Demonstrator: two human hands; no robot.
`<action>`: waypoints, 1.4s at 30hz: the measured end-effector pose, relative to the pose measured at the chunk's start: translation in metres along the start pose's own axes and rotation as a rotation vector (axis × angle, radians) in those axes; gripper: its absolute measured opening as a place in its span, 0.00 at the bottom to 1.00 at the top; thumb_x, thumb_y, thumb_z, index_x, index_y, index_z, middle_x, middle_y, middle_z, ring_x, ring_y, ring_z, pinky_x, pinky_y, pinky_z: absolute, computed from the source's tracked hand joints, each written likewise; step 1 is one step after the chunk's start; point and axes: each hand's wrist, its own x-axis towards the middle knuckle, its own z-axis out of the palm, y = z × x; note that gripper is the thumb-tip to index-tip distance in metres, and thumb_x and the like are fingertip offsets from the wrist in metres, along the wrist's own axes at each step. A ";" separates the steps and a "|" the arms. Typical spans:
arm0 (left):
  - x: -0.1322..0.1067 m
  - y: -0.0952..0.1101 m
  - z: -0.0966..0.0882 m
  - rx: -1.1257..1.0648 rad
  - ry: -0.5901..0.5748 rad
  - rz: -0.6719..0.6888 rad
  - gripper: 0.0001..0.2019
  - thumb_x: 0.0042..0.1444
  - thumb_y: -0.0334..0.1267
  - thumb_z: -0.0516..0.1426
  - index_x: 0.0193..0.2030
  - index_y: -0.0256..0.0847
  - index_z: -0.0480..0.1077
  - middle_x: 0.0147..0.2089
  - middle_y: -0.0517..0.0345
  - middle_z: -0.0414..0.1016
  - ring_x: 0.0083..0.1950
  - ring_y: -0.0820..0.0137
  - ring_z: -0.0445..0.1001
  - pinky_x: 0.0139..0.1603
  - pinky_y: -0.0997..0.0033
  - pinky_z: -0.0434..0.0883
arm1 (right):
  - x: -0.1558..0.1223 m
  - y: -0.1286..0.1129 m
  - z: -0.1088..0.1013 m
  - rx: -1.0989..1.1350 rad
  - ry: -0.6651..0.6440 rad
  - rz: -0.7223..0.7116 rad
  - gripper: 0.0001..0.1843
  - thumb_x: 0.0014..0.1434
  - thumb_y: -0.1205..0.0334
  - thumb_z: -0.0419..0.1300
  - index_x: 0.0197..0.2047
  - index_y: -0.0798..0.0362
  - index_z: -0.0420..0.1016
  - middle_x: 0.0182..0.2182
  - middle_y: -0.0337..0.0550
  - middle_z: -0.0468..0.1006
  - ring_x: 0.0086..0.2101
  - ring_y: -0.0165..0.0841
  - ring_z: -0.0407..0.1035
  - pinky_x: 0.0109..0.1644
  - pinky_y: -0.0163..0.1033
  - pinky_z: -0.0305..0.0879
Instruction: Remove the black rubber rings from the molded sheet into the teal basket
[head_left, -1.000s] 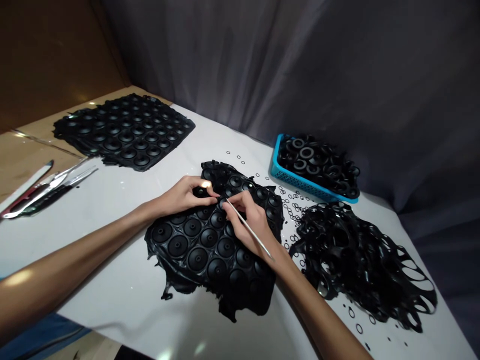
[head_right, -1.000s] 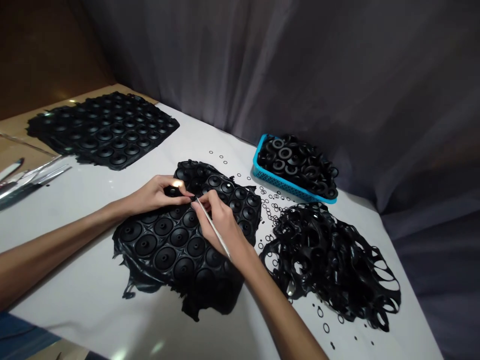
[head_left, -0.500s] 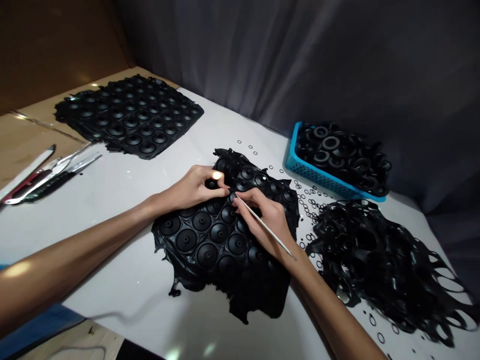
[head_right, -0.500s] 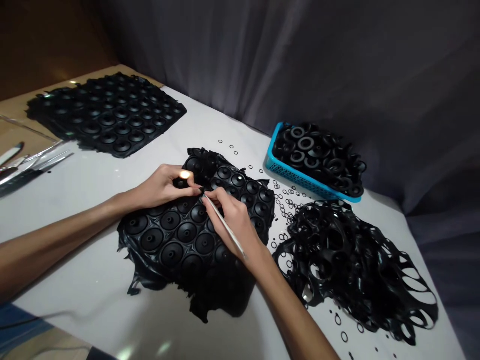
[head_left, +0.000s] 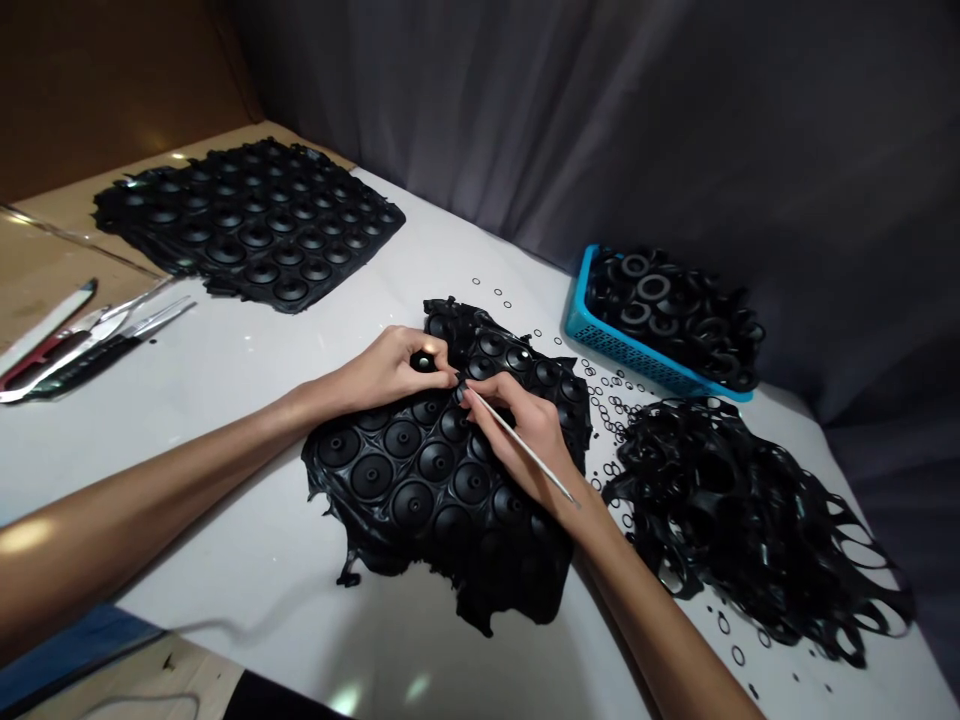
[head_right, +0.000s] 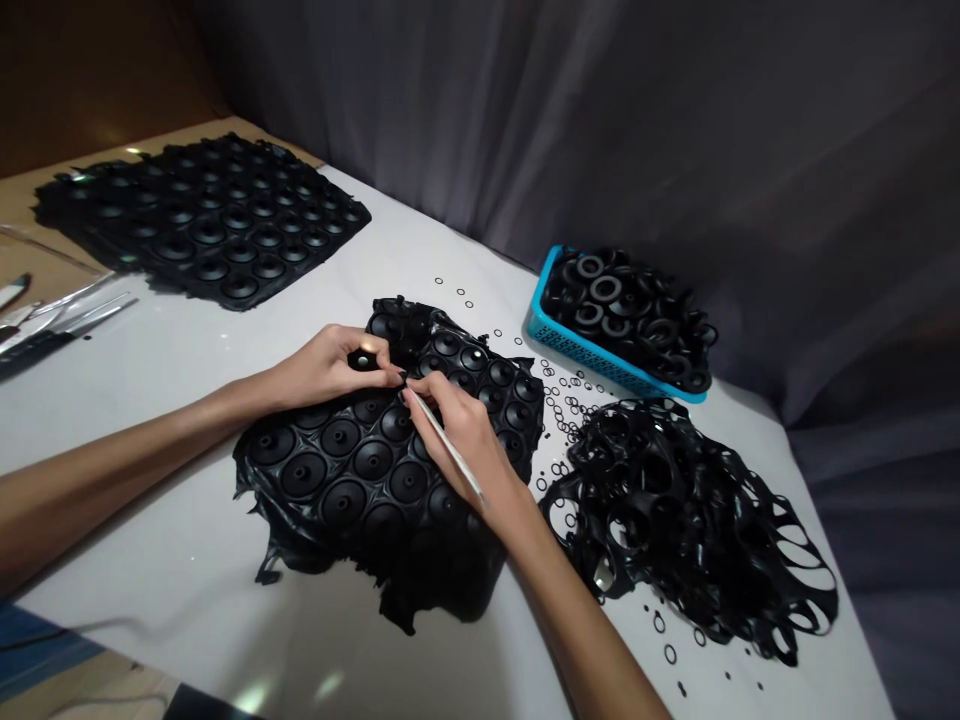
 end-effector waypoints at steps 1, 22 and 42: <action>0.000 0.000 0.000 -0.003 0.003 -0.002 0.12 0.60 0.44 0.64 0.30 0.38 0.78 0.29 0.60 0.79 0.33 0.71 0.73 0.35 0.70 0.64 | 0.000 0.000 0.000 0.007 -0.001 -0.004 0.08 0.74 0.55 0.58 0.46 0.48 0.75 0.39 0.42 0.85 0.37 0.34 0.81 0.44 0.38 0.76; 0.006 -0.007 -0.002 -0.018 -0.018 -0.036 0.13 0.57 0.47 0.67 0.33 0.39 0.81 0.33 0.57 0.84 0.37 0.67 0.79 0.42 0.67 0.70 | 0.006 -0.017 0.020 -0.310 0.027 0.000 0.10 0.77 0.62 0.48 0.42 0.50 0.65 0.41 0.50 0.80 0.40 0.38 0.76 0.44 0.42 0.71; 0.001 0.001 0.002 0.041 0.033 -0.008 0.11 0.57 0.47 0.67 0.34 0.40 0.81 0.38 0.56 0.86 0.42 0.63 0.82 0.48 0.65 0.73 | 0.016 -0.017 0.022 -0.465 0.053 -0.009 0.13 0.75 0.65 0.47 0.40 0.51 0.71 0.37 0.45 0.77 0.33 0.35 0.71 0.35 0.39 0.59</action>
